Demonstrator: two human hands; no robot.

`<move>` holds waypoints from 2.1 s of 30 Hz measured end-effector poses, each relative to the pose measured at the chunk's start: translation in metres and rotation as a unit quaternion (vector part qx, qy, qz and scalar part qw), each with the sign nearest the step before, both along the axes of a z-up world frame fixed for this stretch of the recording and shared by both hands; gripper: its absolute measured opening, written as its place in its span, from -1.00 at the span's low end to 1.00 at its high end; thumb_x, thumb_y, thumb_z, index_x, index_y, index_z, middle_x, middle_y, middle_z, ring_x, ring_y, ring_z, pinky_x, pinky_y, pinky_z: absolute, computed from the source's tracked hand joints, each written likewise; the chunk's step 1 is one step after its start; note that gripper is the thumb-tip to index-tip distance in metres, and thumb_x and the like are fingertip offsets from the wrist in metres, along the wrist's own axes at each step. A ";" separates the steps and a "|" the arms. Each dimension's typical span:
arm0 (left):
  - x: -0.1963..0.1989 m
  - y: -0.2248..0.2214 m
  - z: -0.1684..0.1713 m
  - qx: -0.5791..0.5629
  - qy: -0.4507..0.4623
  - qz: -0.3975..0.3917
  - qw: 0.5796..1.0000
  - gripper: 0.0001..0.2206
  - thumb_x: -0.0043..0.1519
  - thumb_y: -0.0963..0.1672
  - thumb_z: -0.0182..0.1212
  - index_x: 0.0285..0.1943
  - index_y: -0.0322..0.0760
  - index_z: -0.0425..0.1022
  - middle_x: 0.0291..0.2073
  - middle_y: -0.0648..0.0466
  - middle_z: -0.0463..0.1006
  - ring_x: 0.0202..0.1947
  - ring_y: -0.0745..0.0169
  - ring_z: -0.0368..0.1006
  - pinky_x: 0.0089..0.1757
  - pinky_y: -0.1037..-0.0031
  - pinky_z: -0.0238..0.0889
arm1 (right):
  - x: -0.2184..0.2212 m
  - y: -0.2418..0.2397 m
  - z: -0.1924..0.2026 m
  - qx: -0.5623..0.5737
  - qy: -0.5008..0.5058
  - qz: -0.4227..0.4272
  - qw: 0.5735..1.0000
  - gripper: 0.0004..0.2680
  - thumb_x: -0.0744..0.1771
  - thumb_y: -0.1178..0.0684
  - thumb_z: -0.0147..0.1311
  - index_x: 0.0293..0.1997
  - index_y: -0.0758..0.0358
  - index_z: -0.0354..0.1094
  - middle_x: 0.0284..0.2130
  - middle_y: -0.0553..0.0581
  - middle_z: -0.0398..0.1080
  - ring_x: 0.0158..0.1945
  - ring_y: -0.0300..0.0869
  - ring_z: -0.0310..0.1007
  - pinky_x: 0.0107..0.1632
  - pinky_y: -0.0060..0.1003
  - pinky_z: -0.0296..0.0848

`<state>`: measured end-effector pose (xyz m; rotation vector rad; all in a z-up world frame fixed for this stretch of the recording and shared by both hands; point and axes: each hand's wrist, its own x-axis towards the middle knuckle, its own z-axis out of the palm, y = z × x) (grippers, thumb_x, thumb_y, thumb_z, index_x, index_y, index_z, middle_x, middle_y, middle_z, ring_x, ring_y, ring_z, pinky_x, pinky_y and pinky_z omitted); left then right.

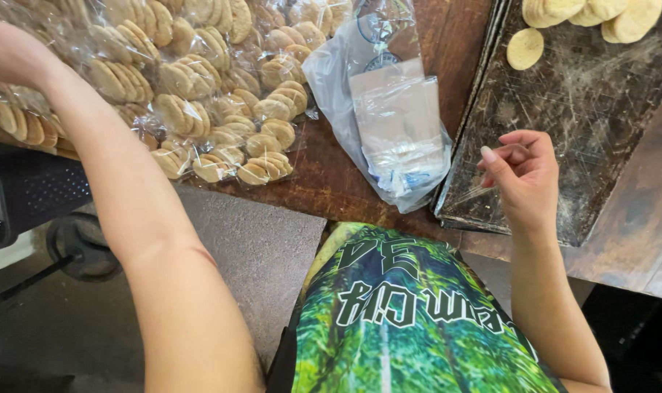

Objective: The person picks up baked cookies from a tray by hand and places them into a small plastic bag one at a time.

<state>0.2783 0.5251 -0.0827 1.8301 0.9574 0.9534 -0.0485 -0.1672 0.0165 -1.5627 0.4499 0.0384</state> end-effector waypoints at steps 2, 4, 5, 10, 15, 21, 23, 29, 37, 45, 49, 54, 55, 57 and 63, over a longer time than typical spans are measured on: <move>0.004 0.000 -0.017 -0.026 -0.034 -0.098 0.994 -0.58 0.38 0.00 0.05 0.01 -0.52 0.56 -0.06 -0.17 0.64 -0.09 0.06 0.59 0.00 0.28 0.47 | 0.004 0.000 -0.001 -0.012 0.004 0.002 1.000 -0.79 0.40 0.20 0.21 0.10 0.27 0.22 -0.30 0.09 0.45 -0.35 -0.31 0.41 -0.28 -0.46 0.38; -0.004 -0.010 -0.032 0.018 0.123 -0.326 0.937 -0.67 0.48 -0.04 0.24 0.16 -0.45 0.45 0.13 -0.20 0.64 0.11 0.04 0.57 0.13 0.26 0.35 | 0.003 0.000 -0.002 -0.033 0.002 0.022 0.999 -0.81 0.42 0.20 0.21 0.10 0.28 0.26 -0.30 0.09 0.45 -0.31 -0.31 0.43 -0.25 -0.46 0.39; -0.006 -0.014 -0.032 0.018 0.124 -0.327 0.936 -0.67 0.48 -0.04 0.24 0.16 -0.45 0.45 0.13 -0.20 0.64 0.11 0.04 0.57 0.13 0.26 0.35 | 0.001 0.000 -0.002 -0.033 0.003 0.021 0.999 -0.81 0.42 0.20 0.21 0.10 0.28 0.26 -0.30 0.09 0.45 -0.31 -0.31 0.43 -0.25 -0.46 0.39; -0.037 -0.089 -0.023 0.098 -0.126 -0.169 0.973 -0.58 0.31 -0.09 0.14 0.30 -0.34 0.20 0.18 -0.05 0.35 0.04 0.17 0.60 0.01 0.33 0.50 | -0.002 -0.011 -0.009 -0.059 0.033 0.025 0.997 -0.83 0.41 0.16 0.22 0.04 0.29 0.30 -0.27 0.04 0.47 -0.26 -0.35 0.46 -0.24 -0.46 0.44; -0.141 -0.306 -0.027 -0.204 0.037 -0.437 0.875 -0.81 0.37 -0.17 0.19 0.10 -0.40 0.48 -0.24 0.02 0.51 -0.37 0.23 0.31 -0.39 0.47 0.17 | -0.008 -0.006 -0.023 -0.047 0.073 0.059 0.995 -0.84 0.38 0.13 0.21 0.00 0.28 0.32 -0.29 0.01 0.47 -0.30 -0.36 0.44 -0.27 -0.46 0.44; -0.246 -0.454 -0.007 0.199 0.046 -0.695 0.689 -0.80 0.13 -0.13 0.39 -0.09 -0.15 0.55 -0.26 0.05 0.55 -0.15 0.03 0.50 -0.12 0.23 0.32 | -0.022 0.006 -0.025 -0.091 0.078 0.112 0.987 -0.82 0.37 0.08 0.23 -0.01 0.31 0.38 -0.29 -0.04 0.43 -0.27 -0.42 0.36 -0.21 -0.50 0.38; -0.244 -0.465 -0.015 0.221 0.089 -0.668 0.705 -0.78 0.03 -0.11 0.41 -0.18 -0.17 0.55 -0.30 0.02 0.53 -0.18 -0.02 0.47 -0.19 0.19 0.27 | -0.026 0.006 -0.023 -0.107 0.091 0.116 0.983 -0.81 0.36 0.06 0.24 -0.02 0.30 0.38 -0.31 -0.06 0.43 -0.30 -0.43 0.34 -0.24 -0.51 0.38; -0.228 -0.460 -0.035 0.212 0.152 -0.667 0.698 -0.88 0.12 -0.11 0.43 -0.31 -0.17 0.57 -0.37 0.01 0.48 -0.23 -0.05 0.47 -0.22 0.16 0.27 | -0.032 0.008 -0.017 -0.157 0.130 0.124 0.971 -0.79 0.35 -0.01 0.25 -0.03 0.28 0.40 -0.36 -0.03 0.44 -0.35 -0.41 0.30 -0.27 -0.49 0.36; -0.238 -0.455 0.046 0.144 0.101 -0.825 0.538 -0.86 0.13 -0.07 0.39 -0.36 -0.18 0.60 -0.35 0.02 0.54 -0.26 -0.08 0.50 -0.19 0.19 0.33 | -0.009 0.028 0.010 -0.614 -0.228 0.184 0.733 -0.52 0.12 -0.12 0.32 0.10 0.12 0.34 0.01 0.48 0.48 0.07 0.30 0.47 0.11 -0.08 0.43; -0.220 -0.447 0.046 -0.570 0.134 -0.674 0.450 -0.51 0.34 0.12 0.08 0.07 -0.37 0.57 -0.15 -0.03 0.70 -0.16 0.24 0.60 -0.02 0.42 0.42 | -0.031 0.012 -0.037 0.075 -0.001 0.024 0.997 -0.88 0.49 0.07 0.05 -0.06 0.27 0.44 -0.20 0.15 0.52 -0.12 -0.12 0.53 0.08 -0.12 0.58; -0.250 -0.465 0.034 -0.582 0.168 -0.663 0.441 -0.43 0.28 0.17 0.02 0.15 -0.34 0.54 -0.11 0.01 0.70 -0.13 0.32 0.62 -0.04 0.53 0.44 | -0.027 -0.001 -0.041 0.251 -0.020 -0.155 0.955 -0.83 0.50 -0.04 -0.19 -0.02 0.17 0.30 -0.22 0.15 0.53 -0.18 -0.14 0.61 -0.18 -0.28 0.55; -0.288 -0.497 0.000 -0.468 0.186 -0.651 0.568 -0.67 0.22 -0.12 0.40 0.12 -0.40 0.57 -0.24 0.04 0.65 -0.27 0.43 0.49 -0.21 0.59 0.35 | -0.029 -0.005 -0.044 0.253 -0.033 -0.217 0.942 -0.83 0.52 -0.06 -0.20 0.06 0.15 0.27 -0.14 0.16 0.56 -0.19 -0.18 0.57 -0.17 -0.28 0.58; -0.290 -0.497 -0.003 -0.468 0.186 -0.652 0.567 -0.67 0.22 -0.12 0.40 0.12 -0.40 0.57 -0.24 0.04 0.65 -0.27 0.43 0.49 -0.21 0.59 0.35 | -0.029 -0.006 -0.045 0.258 -0.040 -0.230 0.938 -0.84 0.52 -0.06 -0.20 0.06 0.13 0.27 -0.13 0.16 0.56 -0.21 -0.19 0.56 -0.18 -0.29 0.58; -0.292 -0.499 -0.005 -0.433 0.217 -0.601 0.636 -0.78 0.28 -0.10 0.34 -0.08 -0.42 0.59 -0.38 0.08 0.65 -0.43 0.45 0.46 -0.36 0.59 0.29 | -0.030 -0.008 -0.046 0.245 -0.034 -0.220 0.944 -0.82 0.51 -0.07 -0.22 0.04 0.14 0.28 -0.13 0.15 0.56 -0.17 -0.16 0.60 -0.16 -0.29 0.59; -0.284 -0.483 0.018 -0.310 0.170 -0.660 0.663 -0.83 0.29 -0.11 0.29 -0.20 -0.37 0.58 -0.45 0.18 0.58 -0.44 0.57 0.40 -0.35 0.63 0.30 | -0.033 -0.018 -0.077 0.161 0.054 -0.199 0.965 -0.80 0.51 -0.08 -0.20 -0.04 0.17 0.32 -0.21 0.12 0.58 -0.21 -0.19 0.62 -0.26 -0.40 0.52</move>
